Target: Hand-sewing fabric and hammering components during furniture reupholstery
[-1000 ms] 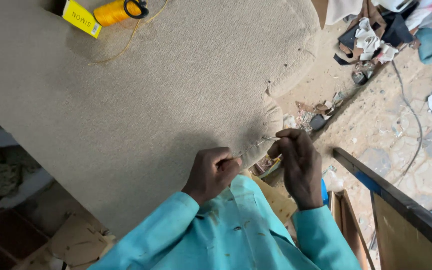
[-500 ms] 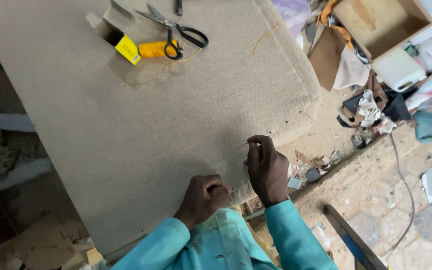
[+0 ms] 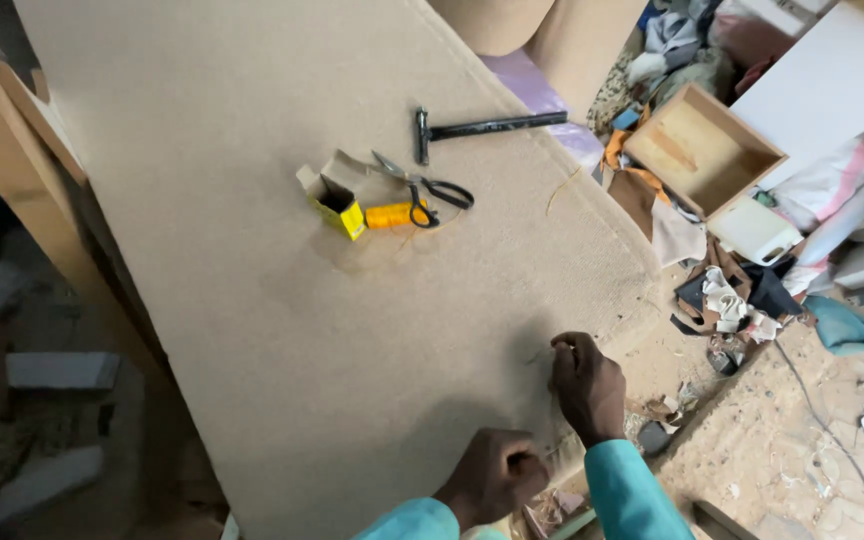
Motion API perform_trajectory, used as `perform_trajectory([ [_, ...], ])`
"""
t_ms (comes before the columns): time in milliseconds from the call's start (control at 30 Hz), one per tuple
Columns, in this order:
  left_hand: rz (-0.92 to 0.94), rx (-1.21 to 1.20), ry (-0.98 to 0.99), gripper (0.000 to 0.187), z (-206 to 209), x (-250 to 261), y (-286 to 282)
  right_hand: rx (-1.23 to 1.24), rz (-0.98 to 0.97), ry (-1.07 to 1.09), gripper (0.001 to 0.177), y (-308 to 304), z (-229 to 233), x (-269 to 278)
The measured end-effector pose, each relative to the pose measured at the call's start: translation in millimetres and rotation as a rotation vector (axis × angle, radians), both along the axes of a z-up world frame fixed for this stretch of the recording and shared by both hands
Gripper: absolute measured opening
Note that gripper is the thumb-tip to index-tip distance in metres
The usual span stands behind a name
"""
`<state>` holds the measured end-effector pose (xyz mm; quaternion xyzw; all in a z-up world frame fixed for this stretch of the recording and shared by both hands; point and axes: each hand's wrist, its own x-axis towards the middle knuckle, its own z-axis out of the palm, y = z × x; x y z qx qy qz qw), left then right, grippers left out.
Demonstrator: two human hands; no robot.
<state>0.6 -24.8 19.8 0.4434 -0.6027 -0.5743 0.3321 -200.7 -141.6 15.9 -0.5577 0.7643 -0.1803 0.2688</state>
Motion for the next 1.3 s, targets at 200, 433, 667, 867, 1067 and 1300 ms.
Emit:
perform_trajectory([
  [200,-0.183,-0.021,0.056,0.046,7,12,13,0.047,0.027,0.0,0.043,-2,1,-6],
  [433,-0.068,-0.473,-0.198,0.037,-25,24,4,0.177,0.223,0.047,0.032,3,5,10],
  [667,-0.098,-0.593,-0.274,0.031,18,70,-34,0.138,0.189,0.128,0.043,17,26,27],
  [867,-0.088,-0.554,-0.628,0.096,-19,77,-66,-0.113,0.129,0.321,0.069,-40,70,47],
  [1067,-0.086,-0.737,-0.47,0.133,-39,63,-26,-0.463,0.32,0.309,0.064,-195,47,78],
  [1300,-0.156,-0.587,-0.459,0.147,-41,60,-18,-0.324,0.48,0.502,0.086,-357,3,106],
])
